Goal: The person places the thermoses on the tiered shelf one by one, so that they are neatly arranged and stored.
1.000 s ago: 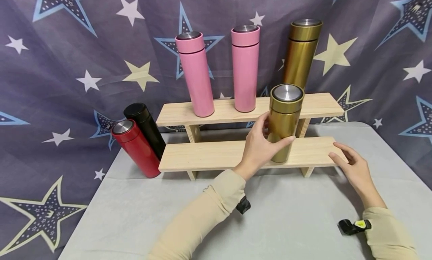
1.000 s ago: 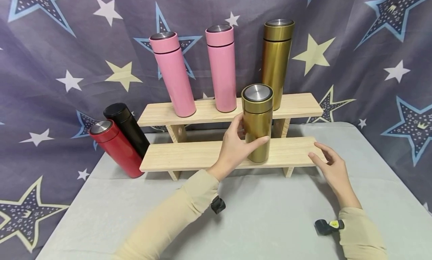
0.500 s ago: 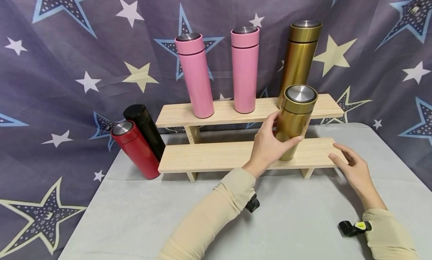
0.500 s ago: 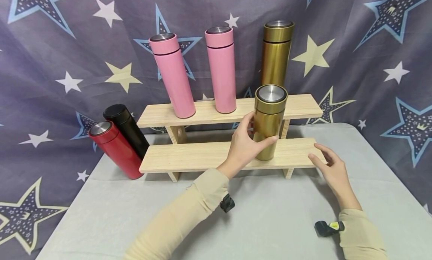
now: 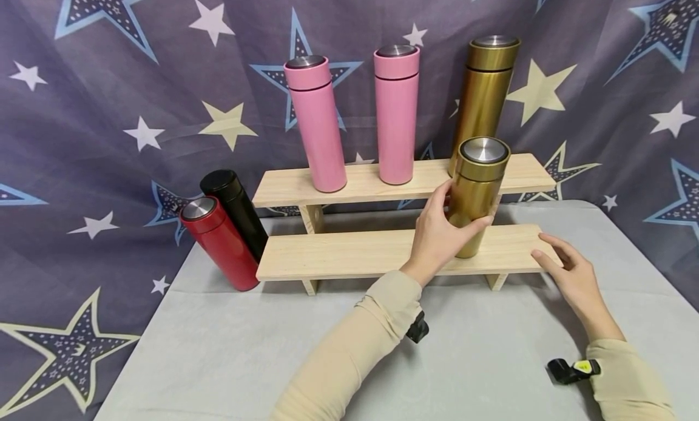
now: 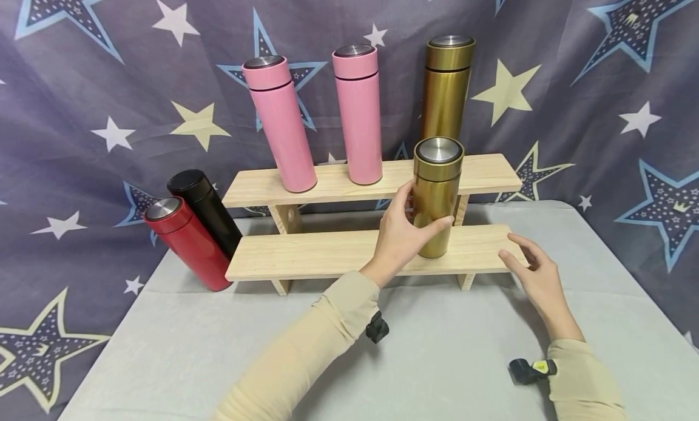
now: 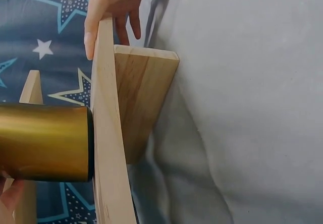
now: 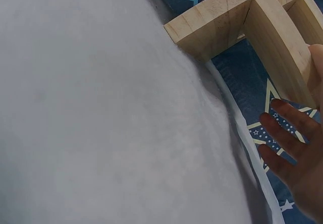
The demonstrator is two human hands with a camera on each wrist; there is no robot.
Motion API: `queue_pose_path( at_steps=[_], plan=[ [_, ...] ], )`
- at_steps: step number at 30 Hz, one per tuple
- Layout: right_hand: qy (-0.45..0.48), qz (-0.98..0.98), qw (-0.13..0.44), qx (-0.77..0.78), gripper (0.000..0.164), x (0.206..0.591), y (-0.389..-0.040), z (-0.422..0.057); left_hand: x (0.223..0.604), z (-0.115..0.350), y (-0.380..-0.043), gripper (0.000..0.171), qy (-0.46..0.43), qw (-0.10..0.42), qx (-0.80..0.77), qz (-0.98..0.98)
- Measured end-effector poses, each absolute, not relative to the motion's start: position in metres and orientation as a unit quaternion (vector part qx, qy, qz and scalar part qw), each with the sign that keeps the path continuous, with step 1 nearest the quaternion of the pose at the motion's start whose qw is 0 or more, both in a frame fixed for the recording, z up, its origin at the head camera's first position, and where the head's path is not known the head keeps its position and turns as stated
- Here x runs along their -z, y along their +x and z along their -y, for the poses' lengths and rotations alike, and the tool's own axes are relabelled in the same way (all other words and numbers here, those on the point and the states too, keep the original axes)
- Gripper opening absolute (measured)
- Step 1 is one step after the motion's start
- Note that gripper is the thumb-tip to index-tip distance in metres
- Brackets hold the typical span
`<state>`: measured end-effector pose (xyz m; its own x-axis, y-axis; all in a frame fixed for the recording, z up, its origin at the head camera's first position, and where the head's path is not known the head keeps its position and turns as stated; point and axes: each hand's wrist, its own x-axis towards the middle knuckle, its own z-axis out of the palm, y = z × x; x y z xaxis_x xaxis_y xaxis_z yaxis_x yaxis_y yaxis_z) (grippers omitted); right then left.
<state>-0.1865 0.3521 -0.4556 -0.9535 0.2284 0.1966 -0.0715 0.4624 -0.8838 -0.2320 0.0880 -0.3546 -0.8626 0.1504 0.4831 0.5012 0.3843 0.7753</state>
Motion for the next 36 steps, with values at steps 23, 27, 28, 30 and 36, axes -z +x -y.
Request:
queue_pose_path(
  at_steps=[23,27,28,30,36],
  plan=[
    [-0.046,0.841,0.146,-0.519,0.054,0.4588,-0.187,-0.3529,0.3516,-0.0925,-0.2347,0.082,-0.203,0.11,0.512,0.827],
    [-0.044,0.84,0.147,-0.52,0.054,0.4585,-0.1865,-0.3525,0.3523,-0.0922,-0.234,0.084,-0.204,0.097,0.512,0.829],
    [-0.044,0.84,0.147,-0.52,0.054,0.4584,-0.1864,-0.3525,0.3525,-0.0917,-0.234,0.085,-0.205,0.093,0.513,0.829],
    [-0.045,0.841,0.146,-0.519,0.054,0.458,-0.1868,-0.3524,0.3528,-0.0902,-0.2342,0.086,-0.211,0.086,0.513,0.827],
    [-0.056,0.845,0.138,-0.514,0.055,0.4574,-0.1877,-0.3525,0.3553,-0.0839,-0.2335,0.086,-0.237,0.07,0.523,0.816]
  ],
)
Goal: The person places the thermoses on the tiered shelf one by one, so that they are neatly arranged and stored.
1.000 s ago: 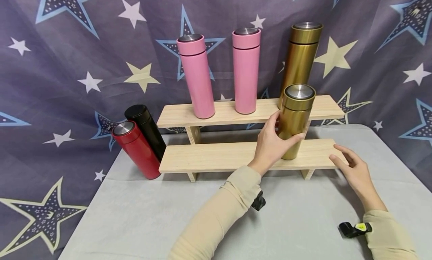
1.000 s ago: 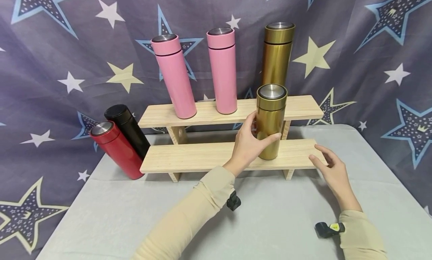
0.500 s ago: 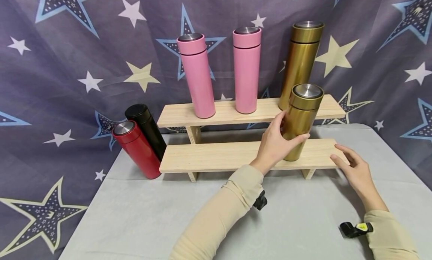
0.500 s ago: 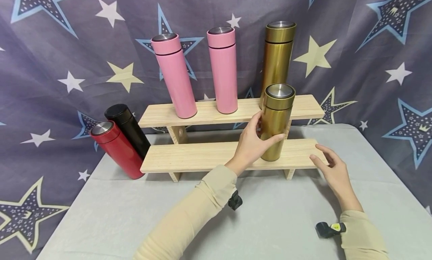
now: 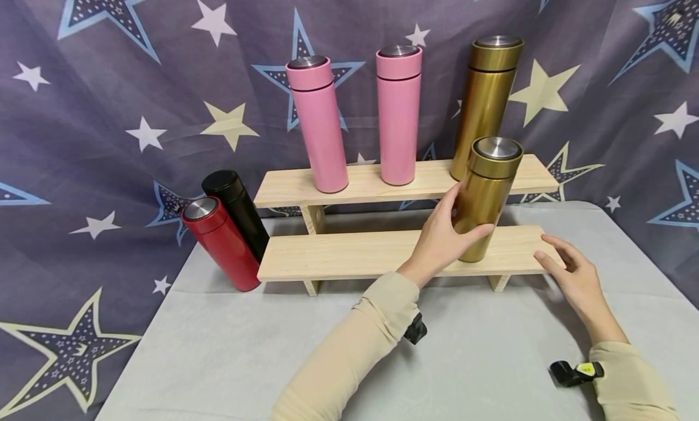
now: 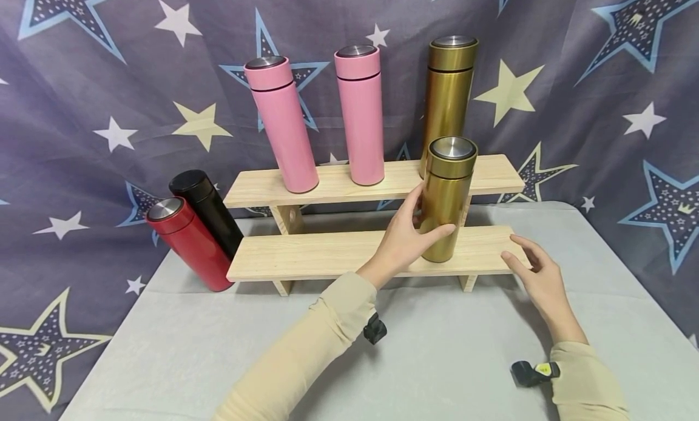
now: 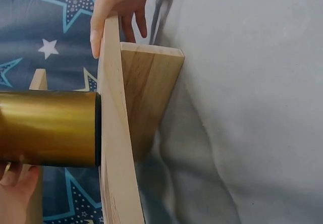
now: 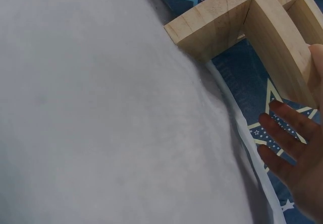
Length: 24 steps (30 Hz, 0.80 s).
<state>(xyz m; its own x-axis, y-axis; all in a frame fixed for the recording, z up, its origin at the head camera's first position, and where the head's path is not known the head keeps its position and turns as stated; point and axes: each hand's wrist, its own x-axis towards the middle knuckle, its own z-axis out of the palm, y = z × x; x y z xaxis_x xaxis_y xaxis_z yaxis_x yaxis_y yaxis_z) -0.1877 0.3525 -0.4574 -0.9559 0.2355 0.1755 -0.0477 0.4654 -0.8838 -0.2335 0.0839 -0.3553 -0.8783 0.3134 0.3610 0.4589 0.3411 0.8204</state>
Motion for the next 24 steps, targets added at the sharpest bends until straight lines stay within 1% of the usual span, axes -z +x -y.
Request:
queue_pose_path(
  at_steps=[3,8,16,24],
  plan=[
    [-0.057,0.846,0.136,-0.512,0.056,0.457,-0.187,-0.353,0.356,-0.081,-0.231,0.083,-0.243,0.067,0.531,0.809],
    [-0.053,0.846,0.137,-0.513,0.056,0.457,-0.187,-0.353,0.356,-0.073,-0.225,0.075,-0.237,0.078,0.542,0.803],
    [-0.049,0.842,0.138,-0.52,0.056,0.458,-0.188,-0.352,0.355,-0.049,-0.216,0.064,-0.221,0.084,0.57,0.787],
    [-0.048,0.839,0.14,-0.524,0.055,0.458,-0.187,-0.352,0.353,-0.021,-0.204,0.055,-0.277,0.138,0.557,0.771]
  ],
)
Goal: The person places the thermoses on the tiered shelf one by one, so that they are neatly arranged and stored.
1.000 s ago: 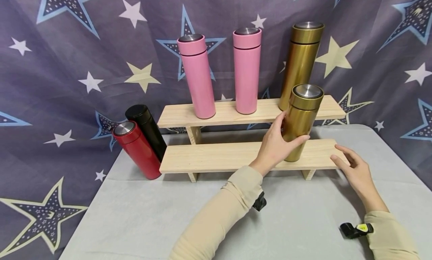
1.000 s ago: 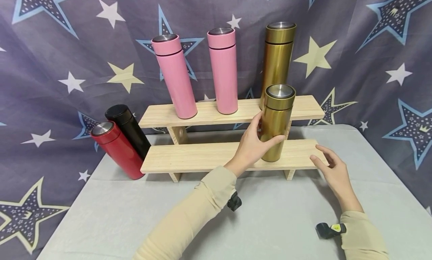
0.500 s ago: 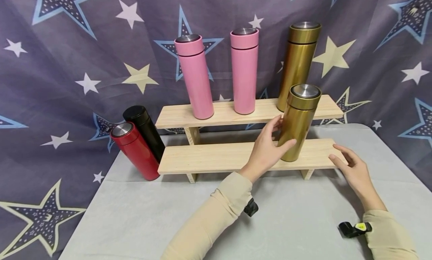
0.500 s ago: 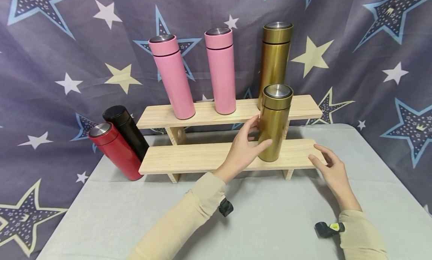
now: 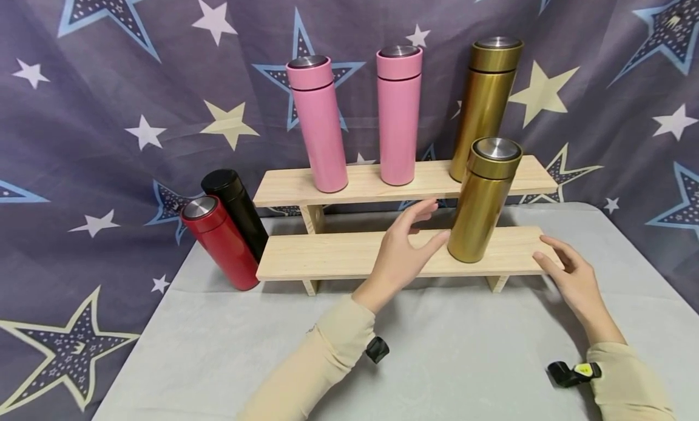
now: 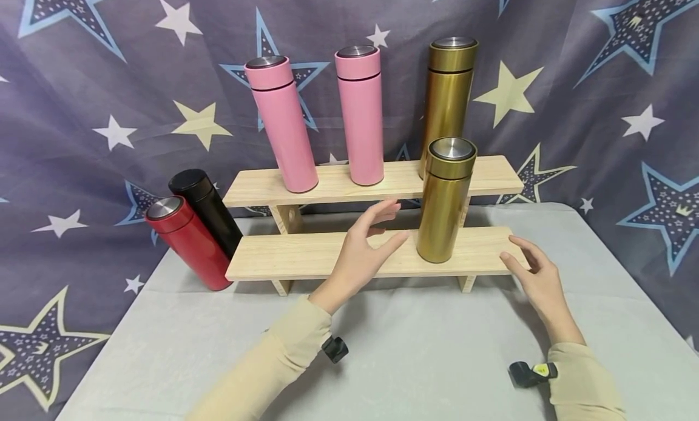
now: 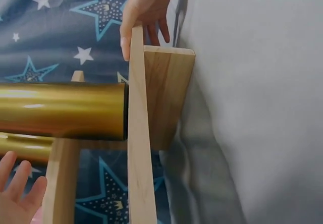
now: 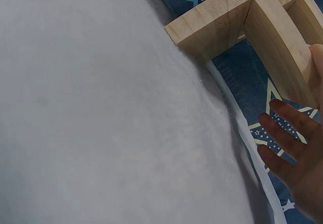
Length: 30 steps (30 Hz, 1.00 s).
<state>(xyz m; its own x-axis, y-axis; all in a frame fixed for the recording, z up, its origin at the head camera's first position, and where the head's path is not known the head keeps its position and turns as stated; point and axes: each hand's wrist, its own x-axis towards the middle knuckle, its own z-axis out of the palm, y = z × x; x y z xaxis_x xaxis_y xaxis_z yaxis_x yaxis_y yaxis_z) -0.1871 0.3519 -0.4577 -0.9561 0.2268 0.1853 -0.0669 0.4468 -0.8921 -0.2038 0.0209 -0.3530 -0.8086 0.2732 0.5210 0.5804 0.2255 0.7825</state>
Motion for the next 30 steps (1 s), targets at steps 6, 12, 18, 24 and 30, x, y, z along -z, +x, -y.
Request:
queue_pose_path(
  at_steps=[6,12,18,24,30],
  plan=[
    [-0.045,0.835,0.148,-0.528,0.054,0.46,-0.186,-0.352,0.354,0.004,-0.196,0.052,-0.28,0.15,0.552,0.771],
    [-0.046,0.837,0.148,-0.525,0.054,0.46,-0.188,-0.353,0.356,0.033,-0.192,0.052,-0.267,0.154,0.561,0.769],
    [-0.045,0.836,0.145,-0.528,0.054,0.461,-0.189,-0.353,0.357,0.06,-0.185,0.052,-0.251,0.167,0.564,0.769],
    [-0.044,0.835,0.144,-0.529,0.054,0.46,-0.188,-0.353,0.339,0.083,-0.166,0.049,-0.218,0.169,0.562,0.78],
    [-0.034,0.829,0.149,-0.537,0.053,0.459,-0.187,-0.353,0.354,0.114,-0.168,0.051,-0.194,0.183,0.559,0.785]
  ],
)
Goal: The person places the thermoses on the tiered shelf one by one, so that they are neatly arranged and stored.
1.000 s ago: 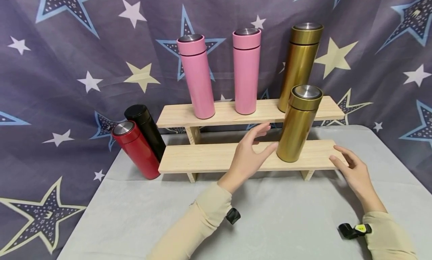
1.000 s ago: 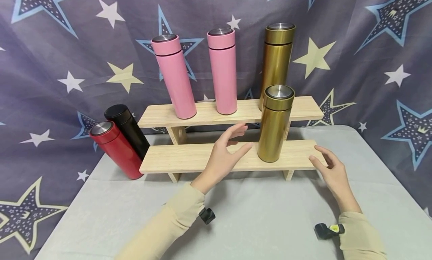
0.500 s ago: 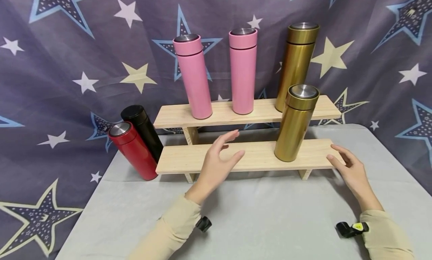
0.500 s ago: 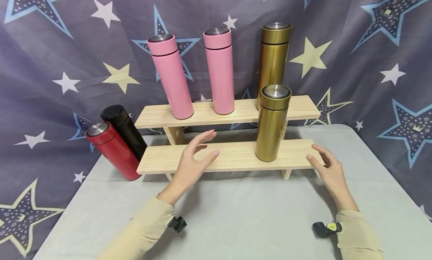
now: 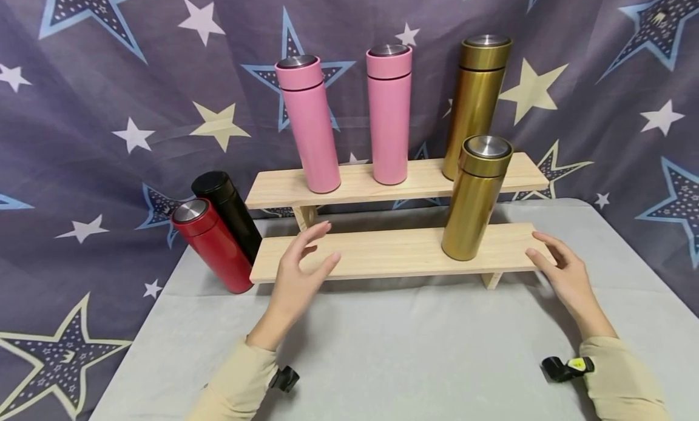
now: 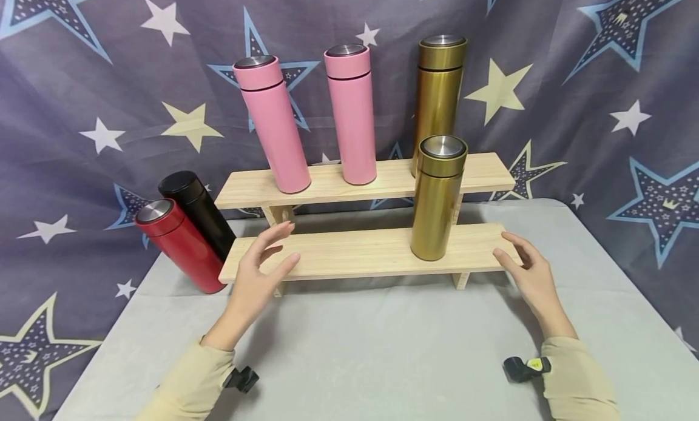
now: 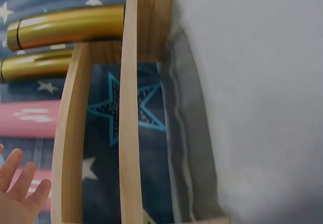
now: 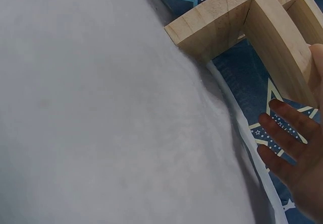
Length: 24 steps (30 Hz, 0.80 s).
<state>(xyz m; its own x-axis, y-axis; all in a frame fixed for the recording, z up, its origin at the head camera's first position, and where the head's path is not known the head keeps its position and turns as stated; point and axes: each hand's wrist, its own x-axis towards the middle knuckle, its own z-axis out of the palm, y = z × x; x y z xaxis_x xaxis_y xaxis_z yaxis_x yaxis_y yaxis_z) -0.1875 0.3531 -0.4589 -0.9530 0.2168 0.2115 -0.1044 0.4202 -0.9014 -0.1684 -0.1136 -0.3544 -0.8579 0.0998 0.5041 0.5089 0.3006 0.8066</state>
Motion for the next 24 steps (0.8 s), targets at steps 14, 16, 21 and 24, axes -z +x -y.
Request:
queue_pose_path(
  at_steps=[14,16,21,24],
  plan=[
    [-0.033,0.831,0.152,-0.534,0.052,0.459,-0.188,-0.351,0.373,0.176,-0.162,0.052,-0.148,0.225,0.533,0.802],
    [-0.03,0.829,0.153,-0.537,0.052,0.46,-0.188,-0.351,0.375,0.184,-0.161,0.053,-0.137,0.229,0.532,0.803],
    [-0.026,0.825,0.155,-0.543,0.051,0.459,-0.189,-0.35,0.379,0.201,-0.157,0.055,-0.105,0.232,0.535,0.806],
    [-0.028,0.825,0.155,-0.542,0.052,0.458,-0.188,-0.35,0.382,0.21,-0.155,0.054,-0.088,0.243,0.535,0.805]
  ],
)
